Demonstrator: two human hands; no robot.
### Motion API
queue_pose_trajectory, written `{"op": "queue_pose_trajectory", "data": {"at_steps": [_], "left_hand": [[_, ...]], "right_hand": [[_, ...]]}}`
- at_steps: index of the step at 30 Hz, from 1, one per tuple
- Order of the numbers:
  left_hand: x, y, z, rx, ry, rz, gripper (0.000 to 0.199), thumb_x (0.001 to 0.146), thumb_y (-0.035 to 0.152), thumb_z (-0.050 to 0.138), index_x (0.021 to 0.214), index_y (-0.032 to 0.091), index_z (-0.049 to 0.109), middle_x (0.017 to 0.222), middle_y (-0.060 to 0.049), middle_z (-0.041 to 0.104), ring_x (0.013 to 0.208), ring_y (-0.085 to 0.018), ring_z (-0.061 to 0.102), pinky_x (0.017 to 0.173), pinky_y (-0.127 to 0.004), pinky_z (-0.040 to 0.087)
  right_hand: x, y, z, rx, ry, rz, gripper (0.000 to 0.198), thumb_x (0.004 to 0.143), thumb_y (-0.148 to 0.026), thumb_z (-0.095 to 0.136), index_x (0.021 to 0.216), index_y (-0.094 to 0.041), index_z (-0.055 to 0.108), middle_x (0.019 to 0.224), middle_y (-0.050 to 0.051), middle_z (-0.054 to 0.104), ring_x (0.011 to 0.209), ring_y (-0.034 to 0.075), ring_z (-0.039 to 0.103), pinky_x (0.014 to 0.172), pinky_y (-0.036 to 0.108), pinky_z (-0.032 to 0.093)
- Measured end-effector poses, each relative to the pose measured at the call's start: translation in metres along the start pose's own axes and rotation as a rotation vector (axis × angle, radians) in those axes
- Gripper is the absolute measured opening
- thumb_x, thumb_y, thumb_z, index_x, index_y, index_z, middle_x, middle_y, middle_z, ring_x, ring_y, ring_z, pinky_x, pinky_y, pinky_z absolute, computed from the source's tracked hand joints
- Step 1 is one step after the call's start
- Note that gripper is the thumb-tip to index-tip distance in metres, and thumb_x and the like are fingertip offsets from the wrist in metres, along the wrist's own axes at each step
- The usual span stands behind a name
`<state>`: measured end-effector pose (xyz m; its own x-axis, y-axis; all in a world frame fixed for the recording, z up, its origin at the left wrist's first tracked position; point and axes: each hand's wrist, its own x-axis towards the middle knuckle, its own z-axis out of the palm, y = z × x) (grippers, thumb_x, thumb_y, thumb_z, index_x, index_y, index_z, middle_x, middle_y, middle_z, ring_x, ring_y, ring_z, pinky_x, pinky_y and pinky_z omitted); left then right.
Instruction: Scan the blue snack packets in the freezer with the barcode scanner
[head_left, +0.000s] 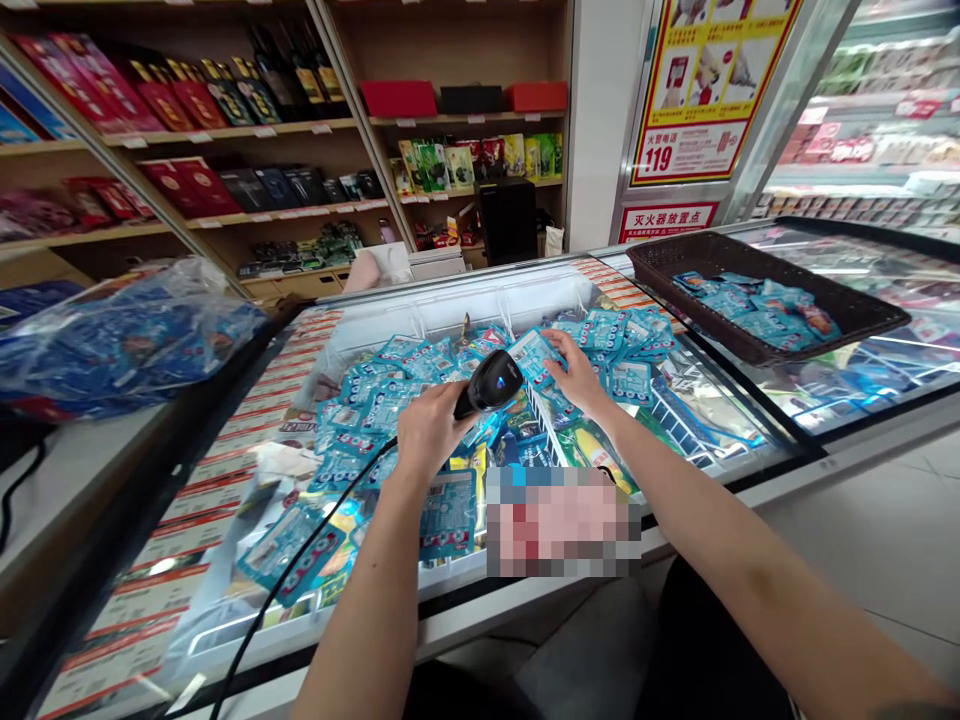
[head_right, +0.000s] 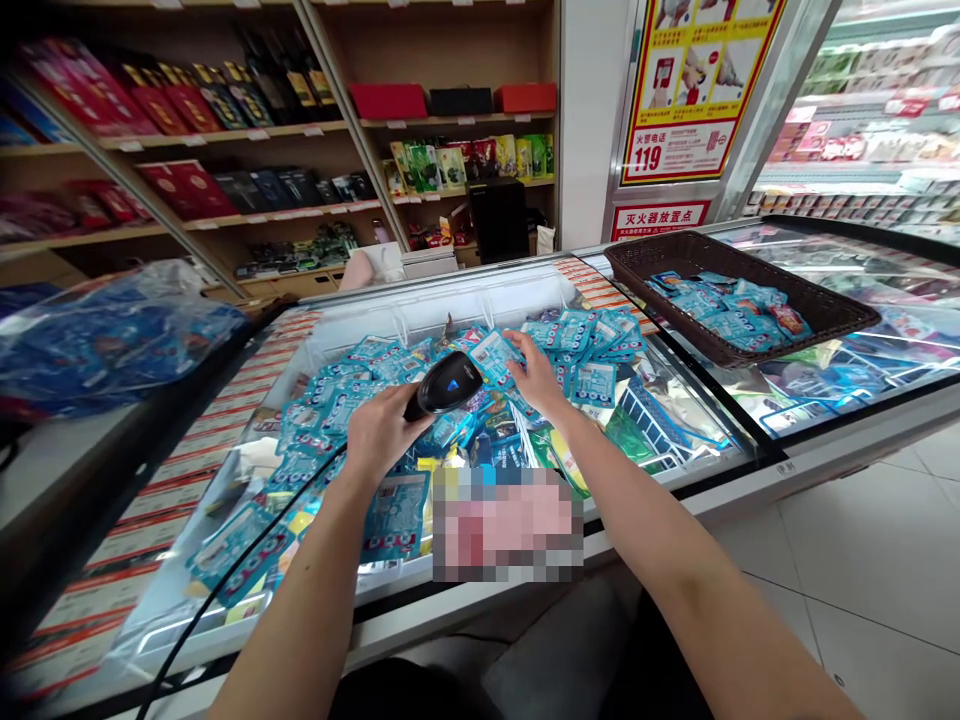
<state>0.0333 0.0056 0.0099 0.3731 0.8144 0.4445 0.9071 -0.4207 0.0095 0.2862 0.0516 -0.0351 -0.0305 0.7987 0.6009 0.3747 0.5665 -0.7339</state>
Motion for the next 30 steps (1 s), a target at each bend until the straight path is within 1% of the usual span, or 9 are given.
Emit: {"op": "queue_pose_trajectory", "data": {"at_steps": [3,7,11,15,19,25,27,29,30], "left_hand": [[0.0,0.0,0.001,0.006,0.0,0.007,0.037,0.079,0.041,0.053,0.112,0.025,0.056,0.101,-0.004,0.066,0.092,-0.022,0.06,0.063,-0.027,0.039],[-0.002,0.001,0.003,0.009,0.037,0.016,0.034,0.079,0.04,0.052,0.11,0.025,0.057,0.098,-0.004,0.066,0.092,-0.022,0.06,0.062,-0.028,0.038],[-0.006,0.0,0.001,-0.026,0.063,0.026,0.034,0.08,0.039,0.051,0.11,0.023,0.057,0.097,-0.005,0.065,0.093,-0.022,0.059,0.066,-0.028,0.039],[-0.007,-0.002,-0.008,-0.035,0.033,0.031,0.036,0.08,0.039,0.051,0.111,0.022,0.056,0.098,-0.005,0.065,0.093,-0.022,0.059,0.068,-0.028,0.04],[-0.01,-0.003,-0.019,-0.019,-0.025,0.025,0.036,0.08,0.038,0.051,0.112,0.023,0.056,0.101,-0.006,0.064,0.097,-0.023,0.057,0.07,-0.029,0.041],[-0.036,-0.013,-0.027,-0.008,-0.023,-0.032,0.038,0.082,0.039,0.048,0.115,0.022,0.054,0.104,-0.007,0.063,0.1,-0.024,0.056,0.073,-0.03,0.041],[-0.046,-0.017,-0.027,0.006,-0.01,-0.053,0.039,0.082,0.039,0.048,0.116,0.022,0.053,0.104,-0.008,0.063,0.101,-0.024,0.056,0.074,-0.03,0.041],[-0.054,-0.019,-0.027,0.022,0.003,-0.077,0.039,0.082,0.039,0.048,0.117,0.022,0.053,0.104,-0.008,0.063,0.101,-0.025,0.055,0.073,-0.031,0.041],[-0.057,-0.02,-0.027,0.028,0.009,-0.086,0.039,0.082,0.038,0.048,0.116,0.022,0.053,0.104,-0.008,0.063,0.101,-0.025,0.055,0.073,-0.031,0.04]], "right_hand": [[0.0,-0.001,0.0,-0.016,-0.001,0.018,0.042,0.083,-0.024,0.046,0.125,-0.025,0.042,0.127,0.005,0.051,0.119,0.02,0.047,0.098,0.037,0.038],[-0.002,-0.002,-0.002,-0.064,0.002,0.04,0.044,0.085,-0.027,0.044,0.128,-0.025,0.039,0.128,0.006,0.05,0.119,0.02,0.046,0.098,0.038,0.039],[-0.005,-0.003,-0.006,-0.147,0.008,0.049,0.045,0.086,-0.029,0.043,0.13,-0.023,0.039,0.13,0.007,0.05,0.119,0.021,0.046,0.099,0.039,0.037],[-0.002,-0.005,-0.01,-0.232,0.0,0.08,0.047,0.085,-0.03,0.043,0.131,-0.021,0.041,0.131,0.008,0.048,0.12,0.022,0.044,0.101,0.039,0.035],[0.008,-0.005,-0.02,-0.335,0.001,0.086,0.041,0.084,-0.026,0.042,0.124,-0.02,0.051,0.12,0.01,0.054,0.113,0.025,0.047,0.1,0.042,0.035],[0.007,-0.006,-0.037,-0.554,-0.025,0.101,0.035,0.081,-0.017,0.041,0.11,-0.015,0.061,0.107,0.014,0.056,0.102,0.029,0.05,0.093,0.047,0.038],[0.0,-0.01,-0.039,-0.625,0.004,0.113,0.032,0.083,-0.02,0.042,0.106,-0.016,0.063,0.107,0.015,0.056,0.106,0.032,0.046,0.093,0.052,0.034],[-0.008,-0.018,-0.038,-0.669,0.052,0.102,0.031,0.085,-0.027,0.043,0.106,-0.018,0.063,0.116,0.015,0.054,0.113,0.034,0.04,0.095,0.056,0.029],[-0.012,-0.022,-0.036,-0.676,0.042,0.071,0.032,0.086,-0.032,0.044,0.109,-0.019,0.062,0.12,0.014,0.053,0.117,0.035,0.038,0.097,0.057,0.026]]}}
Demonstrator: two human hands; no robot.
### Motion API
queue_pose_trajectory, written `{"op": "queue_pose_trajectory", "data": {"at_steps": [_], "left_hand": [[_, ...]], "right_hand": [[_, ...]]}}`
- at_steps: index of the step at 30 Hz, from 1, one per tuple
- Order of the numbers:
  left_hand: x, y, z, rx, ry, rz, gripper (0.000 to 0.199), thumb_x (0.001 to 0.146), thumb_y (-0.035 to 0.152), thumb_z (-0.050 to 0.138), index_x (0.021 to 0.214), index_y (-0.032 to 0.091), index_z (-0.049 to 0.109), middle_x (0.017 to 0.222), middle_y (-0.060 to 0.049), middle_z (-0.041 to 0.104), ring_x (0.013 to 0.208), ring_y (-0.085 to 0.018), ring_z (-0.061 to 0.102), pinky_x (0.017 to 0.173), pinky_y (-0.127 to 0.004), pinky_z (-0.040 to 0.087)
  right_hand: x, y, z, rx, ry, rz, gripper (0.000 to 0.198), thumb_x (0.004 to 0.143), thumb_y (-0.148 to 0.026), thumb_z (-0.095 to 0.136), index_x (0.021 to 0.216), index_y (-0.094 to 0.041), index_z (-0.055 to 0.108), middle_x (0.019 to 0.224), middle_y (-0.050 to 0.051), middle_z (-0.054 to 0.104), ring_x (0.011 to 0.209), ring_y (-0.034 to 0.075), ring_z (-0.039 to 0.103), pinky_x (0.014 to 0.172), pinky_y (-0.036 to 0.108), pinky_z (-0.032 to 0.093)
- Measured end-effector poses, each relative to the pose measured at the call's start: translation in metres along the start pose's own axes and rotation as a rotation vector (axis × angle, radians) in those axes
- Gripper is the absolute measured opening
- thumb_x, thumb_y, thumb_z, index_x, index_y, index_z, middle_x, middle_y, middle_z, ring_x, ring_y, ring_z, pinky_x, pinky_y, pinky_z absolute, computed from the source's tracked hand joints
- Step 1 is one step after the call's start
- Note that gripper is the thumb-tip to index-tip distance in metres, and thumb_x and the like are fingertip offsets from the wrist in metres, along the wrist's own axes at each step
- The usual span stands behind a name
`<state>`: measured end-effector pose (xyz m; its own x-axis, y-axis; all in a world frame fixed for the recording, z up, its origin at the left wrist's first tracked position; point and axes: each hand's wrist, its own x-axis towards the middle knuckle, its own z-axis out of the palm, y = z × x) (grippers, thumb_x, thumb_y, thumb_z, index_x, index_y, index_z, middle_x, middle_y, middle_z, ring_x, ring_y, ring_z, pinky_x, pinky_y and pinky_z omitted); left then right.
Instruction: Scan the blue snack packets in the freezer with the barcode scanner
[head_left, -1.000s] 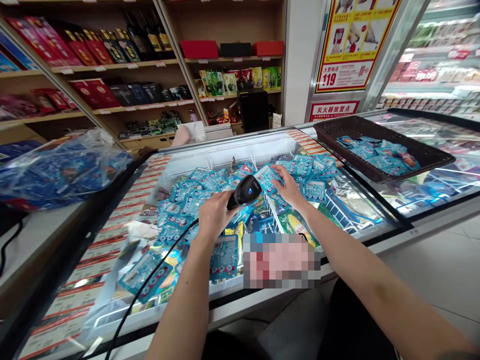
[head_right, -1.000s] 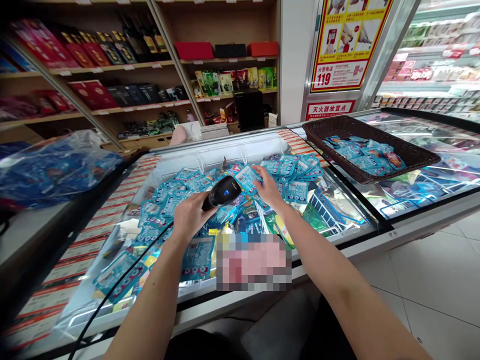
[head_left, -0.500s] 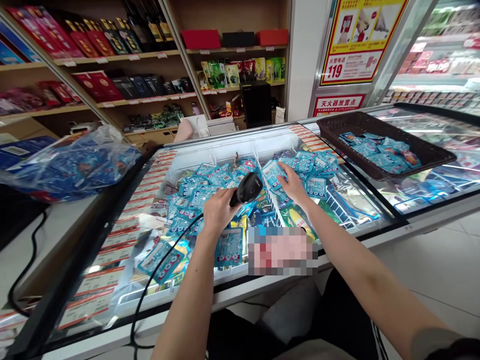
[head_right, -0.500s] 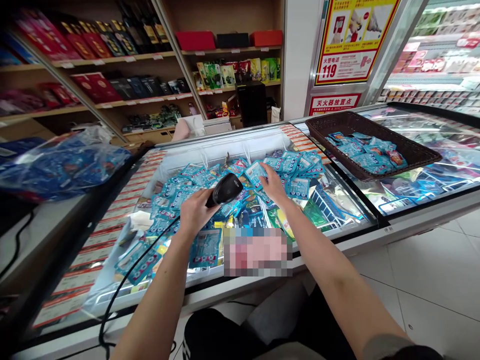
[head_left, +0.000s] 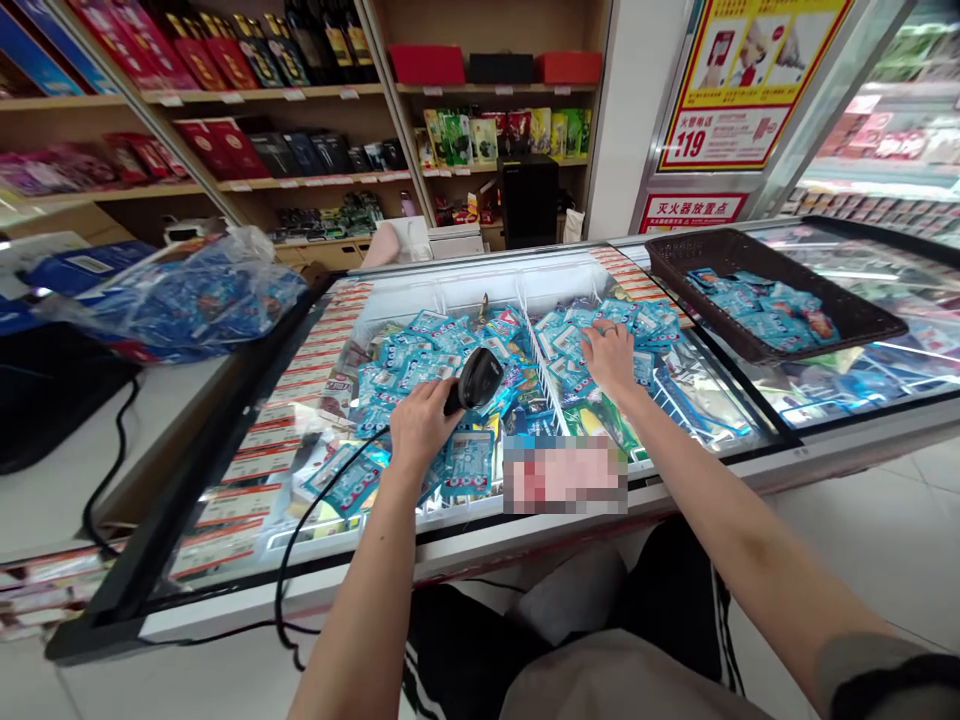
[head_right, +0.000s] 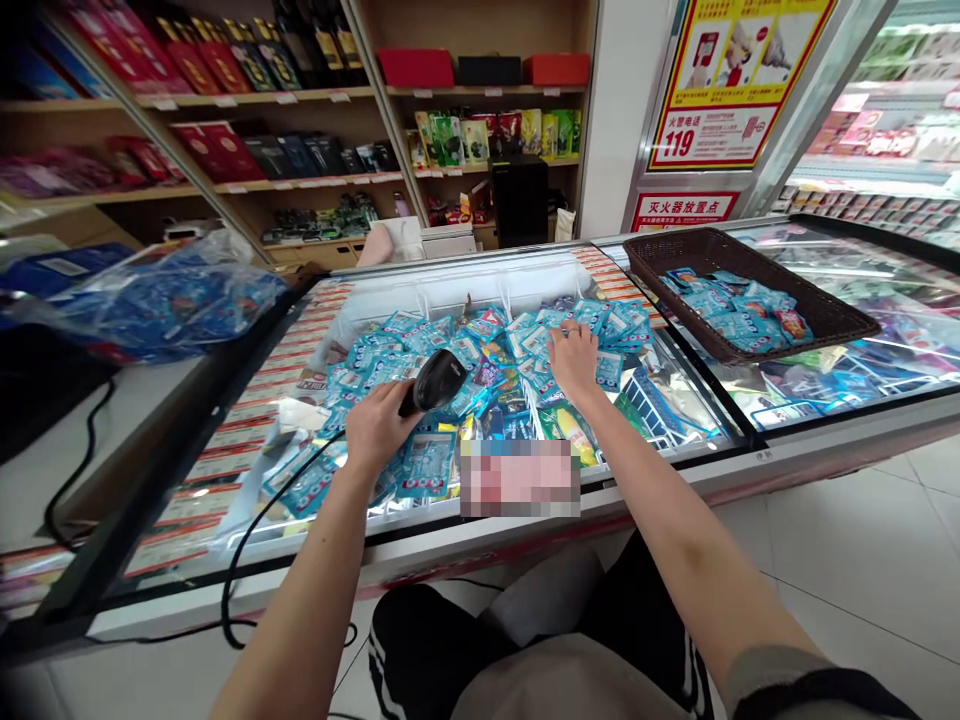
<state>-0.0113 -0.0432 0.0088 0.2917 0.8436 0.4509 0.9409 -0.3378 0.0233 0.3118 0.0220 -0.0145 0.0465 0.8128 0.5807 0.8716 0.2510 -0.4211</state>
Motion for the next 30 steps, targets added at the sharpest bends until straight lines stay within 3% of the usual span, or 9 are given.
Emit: {"op": "queue_pose_trajectory", "data": {"at_steps": [4,6,11,17,20,25,30], "left_hand": [[-0.006,-0.001,-0.002,0.002,0.016,-0.017,0.038,0.081,0.037,0.05,0.116,0.022,0.053,0.104,-0.007,0.063,0.102,-0.024,0.055,0.073,-0.031,0.041],[-0.007,-0.001,-0.003,-0.004,0.016,-0.031,0.039,0.081,0.037,0.05,0.117,0.021,0.053,0.104,-0.008,0.063,0.102,-0.025,0.055,0.073,-0.032,0.041],[-0.01,-0.002,-0.005,-0.009,0.009,-0.069,0.039,0.08,0.036,0.05,0.116,0.021,0.053,0.106,-0.009,0.063,0.101,-0.025,0.056,0.074,-0.032,0.041],[-0.01,-0.005,-0.002,0.016,0.038,-0.112,0.039,0.081,0.037,0.049,0.115,0.02,0.055,0.106,-0.01,0.063,0.1,-0.025,0.056,0.077,-0.032,0.041],[-0.01,-0.007,0.001,0.021,0.068,-0.135,0.038,0.081,0.039,0.048,0.113,0.02,0.056,0.104,-0.01,0.064,0.098,-0.025,0.057,0.076,-0.032,0.041],[-0.011,-0.008,0.002,0.028,0.067,-0.13,0.037,0.08,0.038,0.049,0.112,0.021,0.056,0.102,-0.01,0.064,0.097,-0.025,0.057,0.074,-0.031,0.04],[-0.012,-0.007,0.001,0.023,0.056,-0.113,0.037,0.081,0.037,0.049,0.113,0.021,0.056,0.104,-0.008,0.064,0.097,-0.024,0.057,0.076,-0.031,0.041]], "right_hand": [[-0.016,-0.018,0.002,-0.01,-0.164,-0.304,0.044,0.081,-0.049,0.052,0.119,-0.027,0.056,0.135,0.007,0.046,0.128,0.033,0.028,0.105,0.061,0.006],[-0.02,-0.021,0.007,-0.033,-0.224,-0.371,0.047,0.078,-0.053,0.055,0.118,-0.029,0.057,0.135,0.005,0.047,0.13,0.032,0.027,0.105,0.062,-0.002],[-0.021,-0.013,0.016,-0.092,-0.193,-0.282,0.03,0.085,-0.037,0.05,0.112,-0.028,0.06,0.132,0.006,0.051,0.129,0.03,0.032,0.105,0.062,-0.002],[-0.019,-0.01,0.011,-0.145,-0.096,-0.211,0.031,0.087,-0.022,0.044,0.113,-0.023,0.059,0.131,0.01,0.051,0.129,0.03,0.031,0.105,0.062,-0.001],[-0.018,-0.017,0.012,-0.073,-0.112,-0.236,0.031,0.088,-0.025,0.042,0.114,-0.023,0.058,0.127,0.009,0.053,0.126,0.028,0.034,0.106,0.06,0.004],[-0.009,-0.041,0.032,0.14,-0.25,-0.262,0.035,0.091,-0.039,0.036,0.11,-0.023,0.061,0.104,0.009,0.062,0.103,0.022,0.052,0.096,0.042,0.034],[0.005,-0.068,0.064,0.206,-0.362,-0.168,0.041,0.082,-0.057,0.046,0.094,-0.023,0.066,0.092,0.007,0.063,0.1,0.023,0.053,0.091,0.039,0.037]]}}
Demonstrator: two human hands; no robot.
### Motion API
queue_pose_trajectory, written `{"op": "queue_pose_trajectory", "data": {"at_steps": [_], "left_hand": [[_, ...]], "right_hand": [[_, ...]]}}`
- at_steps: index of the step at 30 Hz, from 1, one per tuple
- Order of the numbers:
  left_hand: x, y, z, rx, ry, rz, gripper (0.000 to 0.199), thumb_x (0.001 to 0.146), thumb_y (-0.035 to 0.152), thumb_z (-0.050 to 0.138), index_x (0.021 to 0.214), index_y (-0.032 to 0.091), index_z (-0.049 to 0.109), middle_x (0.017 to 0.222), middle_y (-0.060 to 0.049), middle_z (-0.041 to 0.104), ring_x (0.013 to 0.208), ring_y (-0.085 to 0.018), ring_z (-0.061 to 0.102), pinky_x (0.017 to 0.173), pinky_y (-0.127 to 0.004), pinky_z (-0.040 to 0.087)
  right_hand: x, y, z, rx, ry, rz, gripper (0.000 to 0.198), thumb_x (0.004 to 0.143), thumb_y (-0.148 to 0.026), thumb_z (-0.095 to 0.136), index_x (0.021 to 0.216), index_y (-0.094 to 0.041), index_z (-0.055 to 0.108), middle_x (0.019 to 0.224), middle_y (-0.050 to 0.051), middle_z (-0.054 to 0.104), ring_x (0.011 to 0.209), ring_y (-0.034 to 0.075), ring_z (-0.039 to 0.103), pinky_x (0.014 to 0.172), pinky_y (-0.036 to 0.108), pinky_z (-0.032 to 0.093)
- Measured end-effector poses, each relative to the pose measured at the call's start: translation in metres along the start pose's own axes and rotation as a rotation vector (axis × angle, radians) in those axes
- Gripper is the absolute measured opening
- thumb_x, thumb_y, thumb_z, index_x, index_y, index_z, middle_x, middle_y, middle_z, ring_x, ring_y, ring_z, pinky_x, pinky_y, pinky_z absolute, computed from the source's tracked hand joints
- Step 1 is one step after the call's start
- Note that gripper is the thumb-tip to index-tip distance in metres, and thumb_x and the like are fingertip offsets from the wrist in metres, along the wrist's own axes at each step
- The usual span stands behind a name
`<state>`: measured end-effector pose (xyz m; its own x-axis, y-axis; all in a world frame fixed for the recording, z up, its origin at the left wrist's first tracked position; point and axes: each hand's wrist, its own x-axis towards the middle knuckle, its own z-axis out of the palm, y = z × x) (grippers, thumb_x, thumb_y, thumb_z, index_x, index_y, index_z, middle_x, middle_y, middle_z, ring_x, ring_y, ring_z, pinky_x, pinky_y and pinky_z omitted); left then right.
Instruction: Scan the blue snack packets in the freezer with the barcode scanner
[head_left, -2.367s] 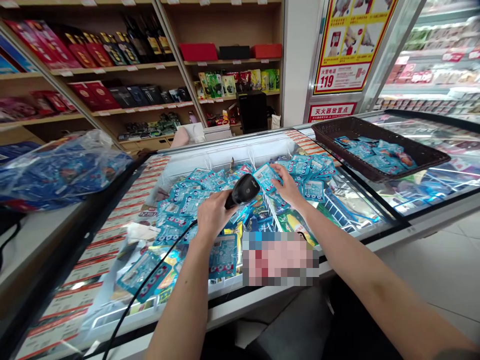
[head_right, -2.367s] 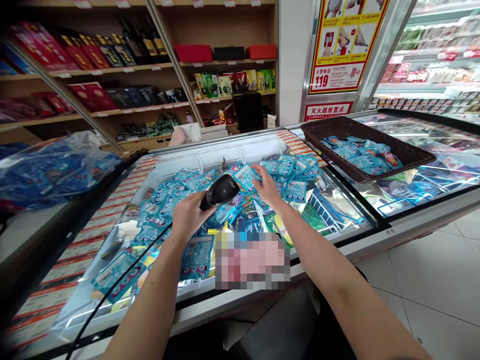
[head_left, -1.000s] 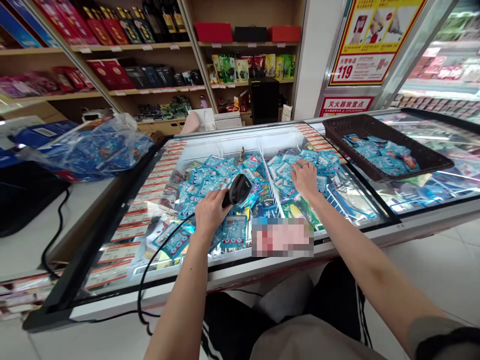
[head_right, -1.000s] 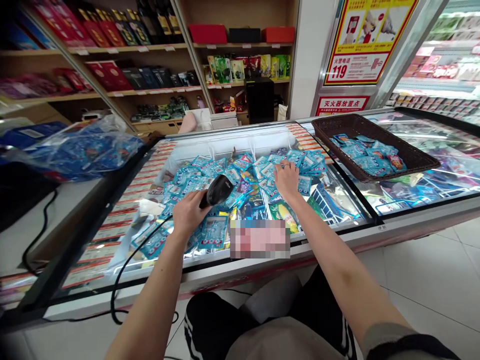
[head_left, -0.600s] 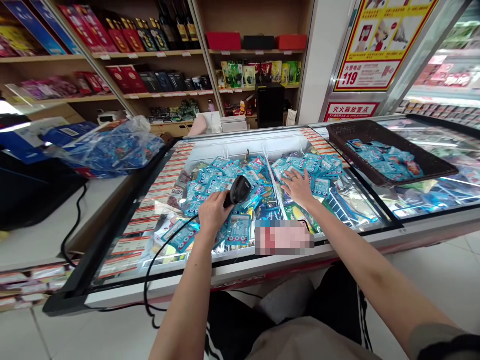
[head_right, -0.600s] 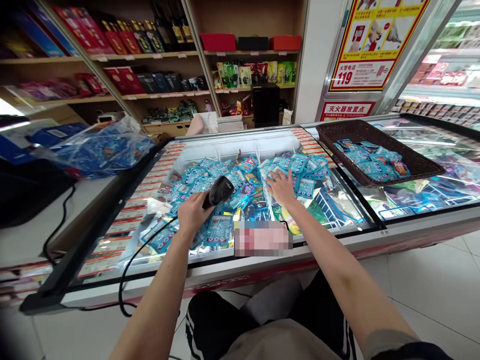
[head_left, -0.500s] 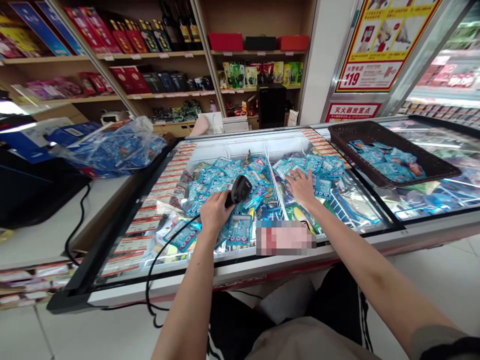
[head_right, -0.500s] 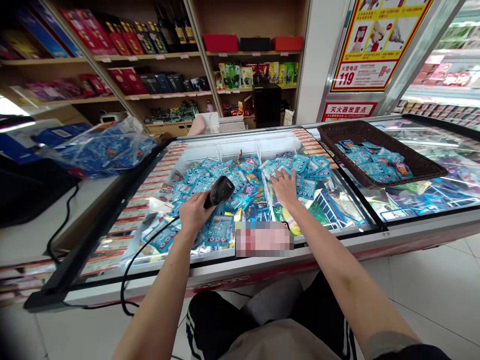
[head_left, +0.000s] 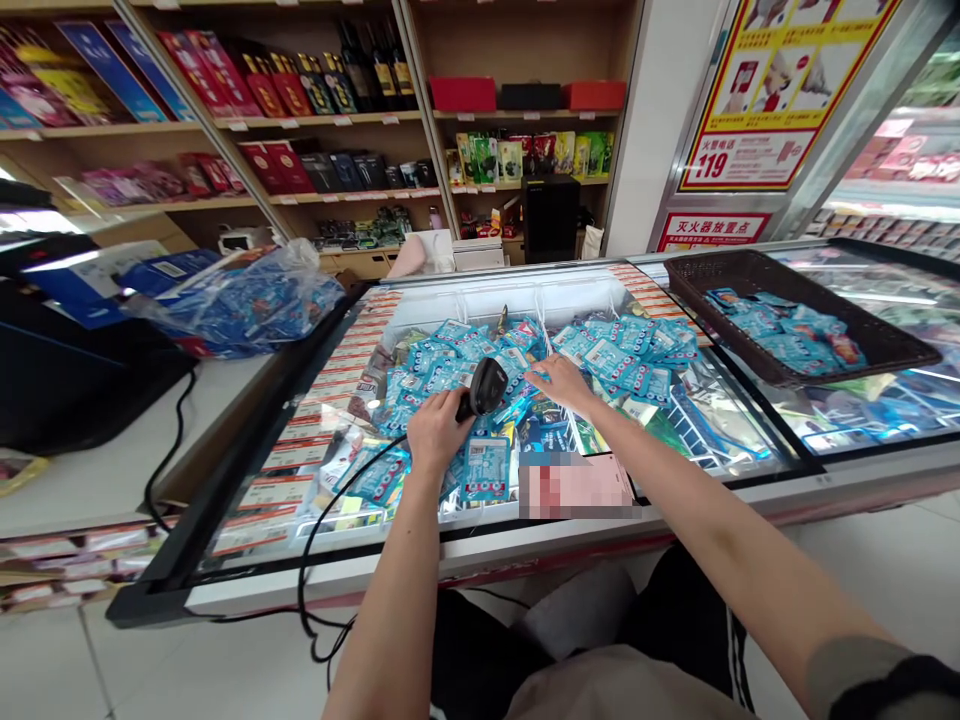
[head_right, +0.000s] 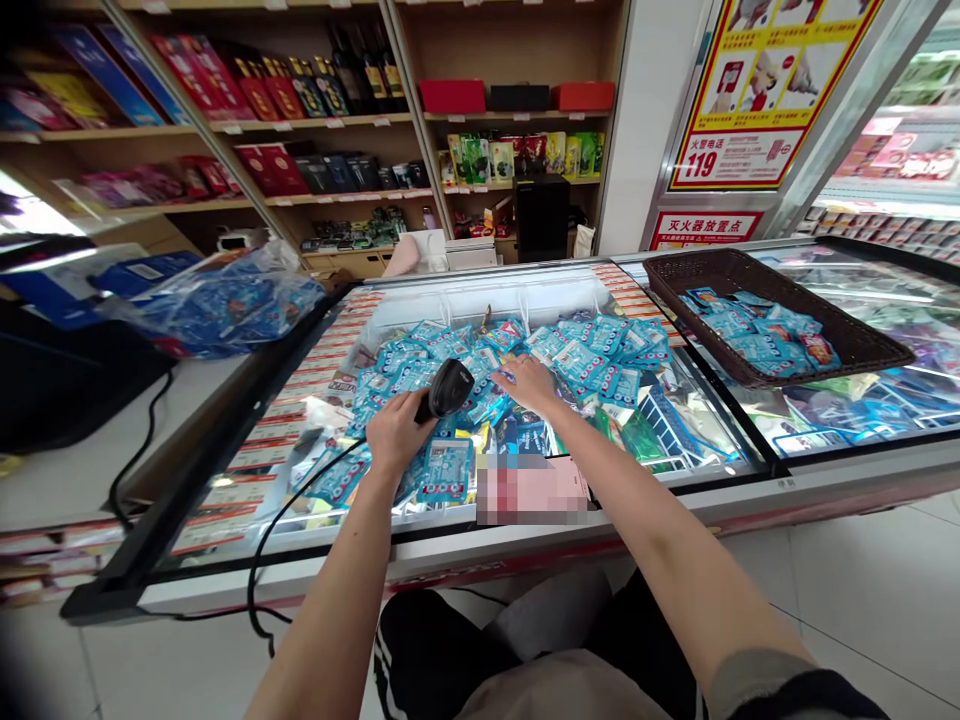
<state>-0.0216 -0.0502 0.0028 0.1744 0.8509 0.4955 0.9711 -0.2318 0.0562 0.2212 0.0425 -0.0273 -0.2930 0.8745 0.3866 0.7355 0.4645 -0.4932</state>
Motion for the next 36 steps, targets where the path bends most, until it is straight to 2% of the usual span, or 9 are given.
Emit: {"op": "queue_pose_trajectory", "data": {"at_steps": [2,4,6,9,13,16,19,30,36], "left_hand": [[0.0,0.0,0.0,-0.006,-0.003,-0.004,0.037,0.081,0.037,0.049,0.113,0.022,0.056,0.104,-0.008,0.064,0.098,-0.024,0.058,0.076,-0.031,0.041],[0.0,-0.001,-0.001,-0.01,-0.006,-0.013,0.037,0.08,0.037,0.049,0.113,0.021,0.056,0.104,-0.009,0.065,0.098,-0.024,0.058,0.077,-0.031,0.041],[0.0,-0.001,0.0,-0.011,-0.006,-0.018,0.037,0.08,0.037,0.049,0.113,0.022,0.056,0.104,-0.009,0.065,0.099,-0.024,0.058,0.077,-0.031,0.042],[0.0,-0.001,0.0,-0.018,0.003,-0.022,0.037,0.08,0.037,0.049,0.113,0.023,0.056,0.105,-0.009,0.065,0.1,-0.024,0.058,0.077,-0.031,0.042],[0.001,0.0,-0.001,-0.017,0.007,-0.034,0.037,0.08,0.039,0.049,0.113,0.023,0.056,0.105,-0.008,0.065,0.1,-0.024,0.058,0.074,-0.03,0.042],[0.004,0.001,-0.004,-0.022,-0.019,-0.019,0.038,0.08,0.041,0.048,0.113,0.023,0.056,0.105,-0.008,0.065,0.097,-0.024,0.059,0.072,-0.03,0.042],[0.007,0.002,-0.008,-0.031,-0.057,0.0,0.038,0.08,0.041,0.048,0.113,0.022,0.056,0.105,-0.008,0.065,0.097,-0.024,0.059,0.072,-0.03,0.043],[0.016,0.006,0.002,-0.037,-0.077,0.05,0.041,0.078,0.04,0.052,0.114,0.021,0.055,0.107,-0.007,0.064,0.102,-0.023,0.056,0.076,-0.029,0.044],[0.016,0.008,0.003,-0.028,-0.092,0.062,0.04,0.078,0.04,0.052,0.114,0.022,0.054,0.105,-0.005,0.064,0.099,-0.023,0.057,0.073,-0.028,0.043]], "right_hand": [[0.008,-0.004,0.008,-0.027,0.02,0.126,0.044,0.071,-0.062,0.057,0.091,-0.023,0.066,0.096,0.009,0.062,0.1,0.026,0.053,0.088,0.042,0.038],[0.012,-0.004,0.013,-0.002,0.024,0.217,0.042,0.061,-0.06,0.067,0.084,-0.024,0.065,0.096,0.008,0.061,0.099,0.028,0.053,0.086,0.043,0.039],[0.014,0.001,0.014,0.156,0.034,0.283,0.037,0.057,-0.052,0.072,0.077,-0.024,0.062,0.09,0.005,0.061,0.094,0.026,0.055,0.084,0.041,0.04],[0.012,0.015,0.009,0.467,0.089,0.339,0.033,0.061,-0.045,0.069,0.081,-0.023,0.056,0.083,0.002,0.061,0.081,0.02,0.058,0.075,0.036,0.044],[0.004,0.032,0.0,0.595,0.134,0.34,0.032,0.072,-0.045,0.056,0.093,-0.022,0.049,0.065,-0.005,0.052,0.066,0.016,0.056,0.064,0.032,0.046],[-0.001,0.038,-0.003,0.662,0.142,0.323,0.032,0.073,-0.047,0.055,0.095,-0.024,0.047,0.056,-0.008,0.04,0.058,0.015,0.051,0.061,0.032,0.046],[-0.003,0.039,-0.003,0.712,0.149,0.307,0.032,0.073,-0.047,0.055,0.094,-0.025,0.046,0.055,-0.009,0.034,0.054,0.014,0.047,0.061,0.032,0.045],[-0.007,0.042,-0.003,0.743,0.176,0.246,0.03,0.074,-0.044,0.056,0.093,-0.024,0.046,0.056,-0.008,0.035,0.054,0.012,0.041,0.056,0.026,0.036],[-0.008,0.041,-0.003,0.739,0.184,0.237,0.029,0.074,-0.044,0.055,0.092,-0.024,0.046,0.055,-0.009,0.033,0.052,0.012,0.038,0.055,0.026,0.034]]}}
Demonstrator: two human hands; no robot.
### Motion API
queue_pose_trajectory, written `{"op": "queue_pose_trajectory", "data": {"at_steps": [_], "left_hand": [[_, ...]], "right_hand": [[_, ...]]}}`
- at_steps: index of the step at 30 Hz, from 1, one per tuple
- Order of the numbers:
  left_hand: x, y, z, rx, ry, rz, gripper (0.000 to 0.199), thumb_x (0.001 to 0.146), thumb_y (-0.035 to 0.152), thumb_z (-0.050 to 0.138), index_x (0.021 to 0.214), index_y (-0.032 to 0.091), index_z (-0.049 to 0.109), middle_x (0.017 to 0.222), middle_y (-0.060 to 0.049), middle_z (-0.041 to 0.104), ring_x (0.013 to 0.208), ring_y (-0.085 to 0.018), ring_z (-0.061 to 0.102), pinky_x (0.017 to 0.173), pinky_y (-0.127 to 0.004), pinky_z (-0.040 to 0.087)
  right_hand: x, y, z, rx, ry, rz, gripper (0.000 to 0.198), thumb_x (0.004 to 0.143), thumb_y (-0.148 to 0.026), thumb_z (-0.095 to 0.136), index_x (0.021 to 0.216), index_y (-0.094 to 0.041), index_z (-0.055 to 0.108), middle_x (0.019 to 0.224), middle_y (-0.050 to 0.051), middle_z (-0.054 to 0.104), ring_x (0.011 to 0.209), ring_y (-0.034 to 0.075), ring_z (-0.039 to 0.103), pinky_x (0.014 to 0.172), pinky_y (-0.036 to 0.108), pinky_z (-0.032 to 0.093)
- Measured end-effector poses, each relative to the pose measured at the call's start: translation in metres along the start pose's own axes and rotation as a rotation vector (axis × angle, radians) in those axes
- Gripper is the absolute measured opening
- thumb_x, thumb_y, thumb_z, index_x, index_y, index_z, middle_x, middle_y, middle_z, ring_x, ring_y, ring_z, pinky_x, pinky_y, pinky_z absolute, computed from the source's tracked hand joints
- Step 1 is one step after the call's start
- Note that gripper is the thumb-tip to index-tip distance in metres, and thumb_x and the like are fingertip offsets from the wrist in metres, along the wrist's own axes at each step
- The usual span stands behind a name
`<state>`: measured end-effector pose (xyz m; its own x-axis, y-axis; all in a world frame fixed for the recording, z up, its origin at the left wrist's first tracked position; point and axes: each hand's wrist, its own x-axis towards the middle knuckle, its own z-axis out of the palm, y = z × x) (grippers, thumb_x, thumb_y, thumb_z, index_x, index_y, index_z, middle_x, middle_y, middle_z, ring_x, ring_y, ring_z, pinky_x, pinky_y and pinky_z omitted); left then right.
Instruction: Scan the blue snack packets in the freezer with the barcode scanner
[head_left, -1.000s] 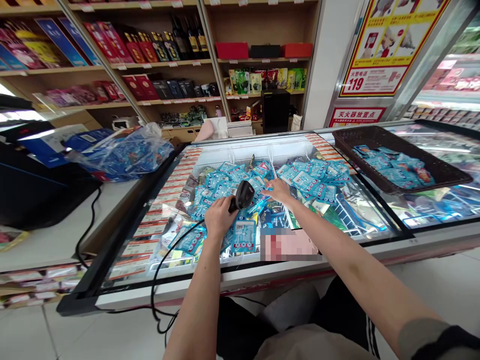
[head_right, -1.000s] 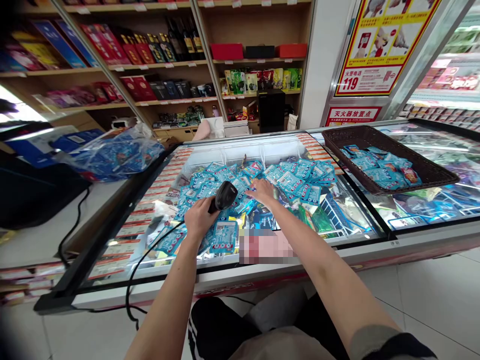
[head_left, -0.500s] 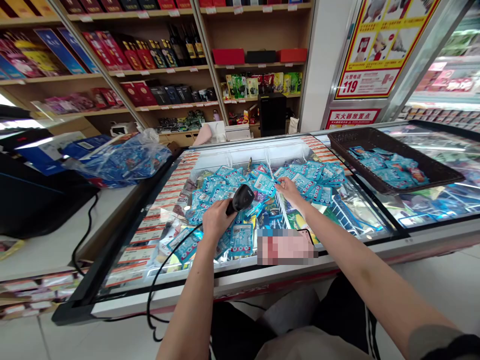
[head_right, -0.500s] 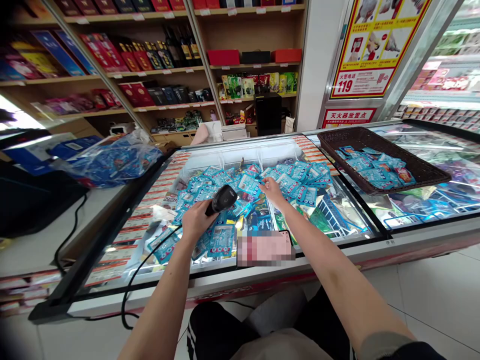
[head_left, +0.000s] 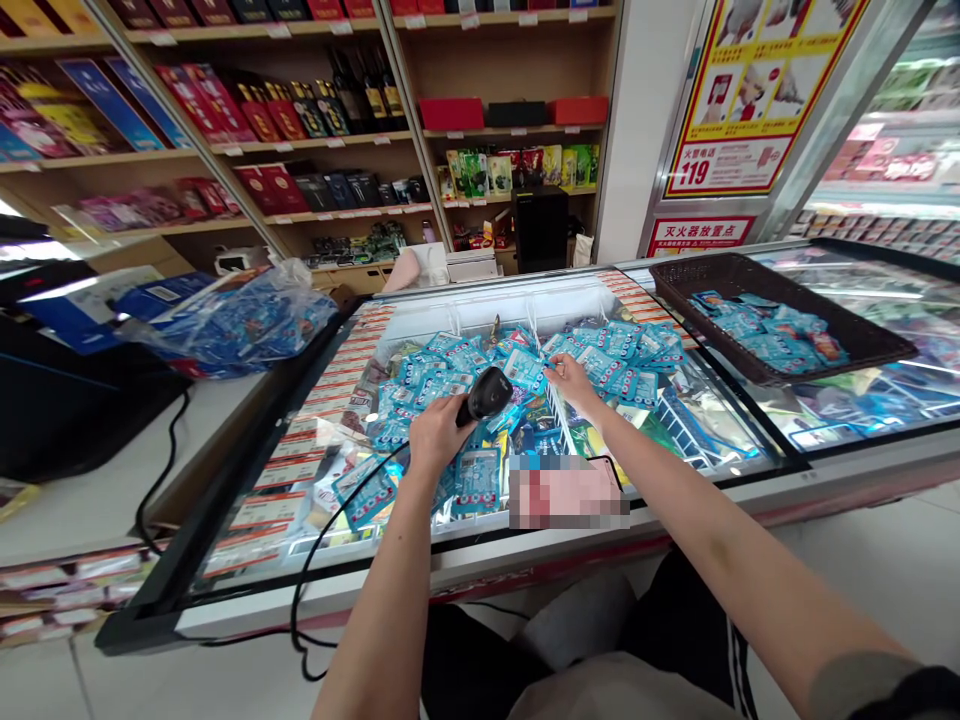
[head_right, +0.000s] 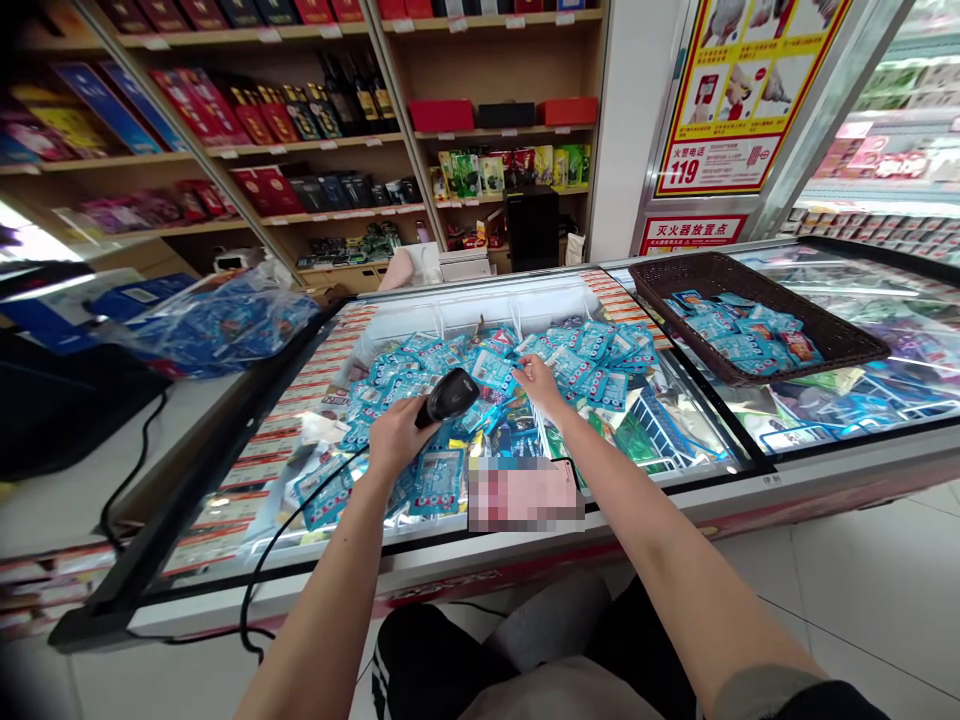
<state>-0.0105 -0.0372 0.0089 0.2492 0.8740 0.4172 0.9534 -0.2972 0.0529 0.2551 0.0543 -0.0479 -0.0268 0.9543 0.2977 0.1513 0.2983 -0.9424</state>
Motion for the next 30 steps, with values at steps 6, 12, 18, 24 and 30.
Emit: {"op": "queue_pose_trajectory", "data": {"at_steps": [6,12,18,24,30], "left_hand": [[-0.0002,0.0008,-0.0009,0.003,-0.005,-0.004,0.041,0.078,0.039,0.052,0.115,0.022,0.054,0.106,-0.006,0.064,0.1,-0.023,0.057,0.074,-0.028,0.043],[-0.0005,0.001,-0.002,-0.006,-0.011,0.009,0.04,0.078,0.038,0.053,0.115,0.022,0.054,0.106,-0.006,0.064,0.102,-0.023,0.056,0.075,-0.028,0.043],[-0.0007,0.0002,-0.0016,-0.002,-0.02,0.009,0.04,0.079,0.039,0.052,0.115,0.022,0.053,0.107,-0.006,0.063,0.102,-0.023,0.056,0.074,-0.028,0.043],[-0.001,0.0008,-0.0016,0.011,-0.03,0.001,0.041,0.079,0.039,0.052,0.116,0.022,0.053,0.107,-0.006,0.063,0.101,-0.023,0.057,0.072,-0.028,0.043],[-0.0012,0.0016,-0.0015,0.016,-0.032,0.008,0.04,0.079,0.038,0.052,0.115,0.023,0.053,0.107,-0.006,0.063,0.1,-0.023,0.057,0.071,-0.028,0.042]], "right_hand": [[-0.0018,0.0003,-0.0001,-0.001,-0.009,-0.004,0.03,0.075,-0.045,0.054,0.094,-0.024,0.045,0.057,-0.008,0.035,0.054,0.012,0.04,0.057,0.026,0.035],[-0.0012,0.0004,0.0006,-0.031,0.0,-0.006,0.029,0.075,-0.044,0.054,0.093,-0.023,0.045,0.056,-0.008,0.034,0.053,0.012,0.037,0.055,0.025,0.032],[-0.0028,-0.0029,-0.0003,-0.055,-0.002,-0.008,0.028,0.076,-0.043,0.053,0.092,-0.023,0.045,0.056,-0.008,0.034,0.052,0.012,0.036,0.053,0.025,0.029],[-0.0023,-0.0024,-0.0002,-0.065,-0.005,-0.01,0.027,0.076,-0.043,0.053,0.093,-0.023,0.045,0.056,-0.008,0.033,0.051,0.012,0.036,0.052,0.025,0.028],[-0.0024,-0.0023,0.0,-0.062,0.005,-0.017,0.027,0.076,-0.043,0.053,0.092,-0.023,0.045,0.056,-0.008,0.031,0.051,0.011,0.034,0.053,0.025,0.028]]}}
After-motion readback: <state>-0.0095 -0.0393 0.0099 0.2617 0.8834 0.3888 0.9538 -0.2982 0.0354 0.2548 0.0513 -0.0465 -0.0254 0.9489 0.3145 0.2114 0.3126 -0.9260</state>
